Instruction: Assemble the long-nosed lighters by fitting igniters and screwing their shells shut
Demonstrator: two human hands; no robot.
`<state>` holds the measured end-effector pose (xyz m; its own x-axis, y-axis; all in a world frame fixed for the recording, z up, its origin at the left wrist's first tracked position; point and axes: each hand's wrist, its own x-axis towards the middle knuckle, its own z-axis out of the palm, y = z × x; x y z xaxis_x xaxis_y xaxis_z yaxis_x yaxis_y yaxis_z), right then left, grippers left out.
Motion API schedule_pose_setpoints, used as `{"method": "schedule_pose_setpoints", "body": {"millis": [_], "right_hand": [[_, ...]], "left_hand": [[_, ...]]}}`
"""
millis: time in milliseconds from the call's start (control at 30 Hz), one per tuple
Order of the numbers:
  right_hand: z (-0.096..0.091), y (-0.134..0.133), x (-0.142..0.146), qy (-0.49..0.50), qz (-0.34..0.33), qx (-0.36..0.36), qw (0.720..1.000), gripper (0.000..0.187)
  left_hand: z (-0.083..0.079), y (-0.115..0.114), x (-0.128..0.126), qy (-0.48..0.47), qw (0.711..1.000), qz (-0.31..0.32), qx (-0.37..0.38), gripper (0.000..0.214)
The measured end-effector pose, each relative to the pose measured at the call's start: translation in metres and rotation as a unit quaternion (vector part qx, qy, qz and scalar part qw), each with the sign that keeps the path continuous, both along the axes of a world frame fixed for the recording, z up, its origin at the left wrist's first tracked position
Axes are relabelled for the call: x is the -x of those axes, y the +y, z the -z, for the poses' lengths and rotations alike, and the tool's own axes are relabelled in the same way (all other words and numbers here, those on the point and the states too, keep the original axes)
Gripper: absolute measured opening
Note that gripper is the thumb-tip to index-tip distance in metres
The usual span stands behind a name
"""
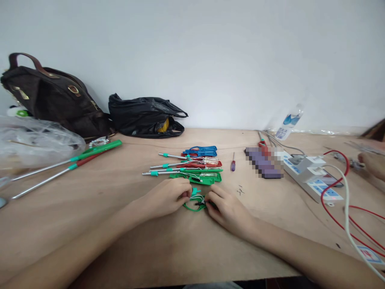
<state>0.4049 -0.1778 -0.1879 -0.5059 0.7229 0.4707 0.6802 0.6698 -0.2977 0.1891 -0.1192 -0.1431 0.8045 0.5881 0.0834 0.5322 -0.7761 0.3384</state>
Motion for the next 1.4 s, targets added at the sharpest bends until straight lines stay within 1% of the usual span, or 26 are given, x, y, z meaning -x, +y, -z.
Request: {"method": "schedule_pose_setpoints", "body": {"millis": [133, 233, 367, 467, 667, 800, 967, 1200, 1400], "right_hand": [[0.0028, -0.0002, 0.0008, -0.009, 0.006, -0.001, 1.0, 0.014], [0.0046, -0.0007, 0.0015, -0.017, 0.01, -0.009, 1.0, 0.015], [0.0067, -0.0017, 0.0022, -0.024, 0.013, -0.024, 0.999, 0.017], [0.0079, -0.0023, 0.0024, -0.026, 0.016, -0.03, 0.999, 0.016], [0.0065, -0.0028, 0.002, -0.021, 0.009, -0.024, 0.999, 0.015], [0.0053, -0.0032, 0.002, -0.017, 0.007, -0.015, 1.0, 0.016], [0.0049, -0.0037, 0.0024, -0.008, 0.005, -0.023, 1.0, 0.016], [0.0049, -0.0036, 0.0027, -0.015, 0.005, -0.019, 1.0, 0.019], [0.0065, -0.0031, 0.0026, -0.018, 0.005, -0.029, 0.999, 0.02]], "left_hand": [[0.0029, -0.0001, -0.0001, -0.004, 1.0, -0.016, 0.012, 0.011], [0.005, -0.0004, -0.0006, -0.012, 1.0, -0.016, 0.017, 0.012], [0.0068, -0.0007, -0.0004, -0.015, 1.0, -0.005, 0.01, 0.014], [0.0057, -0.0018, -0.0006, -0.01, 1.0, 0.005, -0.005, 0.016], [0.0041, -0.0049, -0.0025, 0.016, 0.998, 0.035, -0.042, 0.018], [0.0072, -0.0037, -0.0019, 0.016, 0.998, 0.046, -0.042, 0.021], [0.0087, -0.0025, -0.0015, 0.018, 0.998, 0.049, -0.041, 0.027], [0.0073, -0.0032, -0.0027, 0.031, 0.996, 0.06, -0.052, 0.03], [0.0098, -0.0028, -0.0028, 0.025, 0.996, 0.061, -0.06, 0.031]]}}
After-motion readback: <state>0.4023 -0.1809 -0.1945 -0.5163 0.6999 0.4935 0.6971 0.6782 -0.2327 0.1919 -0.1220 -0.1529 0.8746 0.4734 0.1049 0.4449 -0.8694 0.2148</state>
